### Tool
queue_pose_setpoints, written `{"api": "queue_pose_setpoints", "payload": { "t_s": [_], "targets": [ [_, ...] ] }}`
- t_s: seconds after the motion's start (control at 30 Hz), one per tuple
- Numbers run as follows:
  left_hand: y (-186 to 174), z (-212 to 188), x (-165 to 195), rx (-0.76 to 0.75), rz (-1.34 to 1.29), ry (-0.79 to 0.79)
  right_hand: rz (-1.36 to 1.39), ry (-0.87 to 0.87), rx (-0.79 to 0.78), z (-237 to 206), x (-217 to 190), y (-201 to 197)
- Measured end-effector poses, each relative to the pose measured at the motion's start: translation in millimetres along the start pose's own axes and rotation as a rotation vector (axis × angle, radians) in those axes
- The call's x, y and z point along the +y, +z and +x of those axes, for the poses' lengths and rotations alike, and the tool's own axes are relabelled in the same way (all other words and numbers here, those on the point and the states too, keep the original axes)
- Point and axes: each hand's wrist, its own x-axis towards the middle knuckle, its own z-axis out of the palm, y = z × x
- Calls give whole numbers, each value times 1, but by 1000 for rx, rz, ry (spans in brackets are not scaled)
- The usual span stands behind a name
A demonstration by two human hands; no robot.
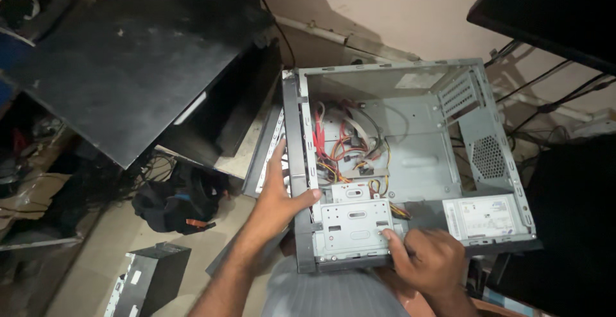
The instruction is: The person works on an open desktop computer tower on a cluttered workbench, first removing and repositioning the case's front bezel and side panels by hand, then using a yellow-handled screwdriver to unscrew and pry at the front drive cage area of the case.
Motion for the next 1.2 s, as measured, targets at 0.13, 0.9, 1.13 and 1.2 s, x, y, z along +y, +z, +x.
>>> {"api": "queue_pose_setpoints", "payload": {
  "t_s": [0.13, 0.9, 1.13, 1.2],
  "targets": [
    [-13, 40, -16, 72, 219, 183, 21, -70, 71, -2, -1, -8],
    [-45, 195, -36, -52, -320, 147, 772, 384, -815, -114, -94, 29],
    [-42, 199, -41, -45, -337, 180, 828, 392, -760, -137, -118, 51],
    [-42, 199, -42, -50, -338, 193, 857, 377, -627, -142, -128, 60]
  ]
}}
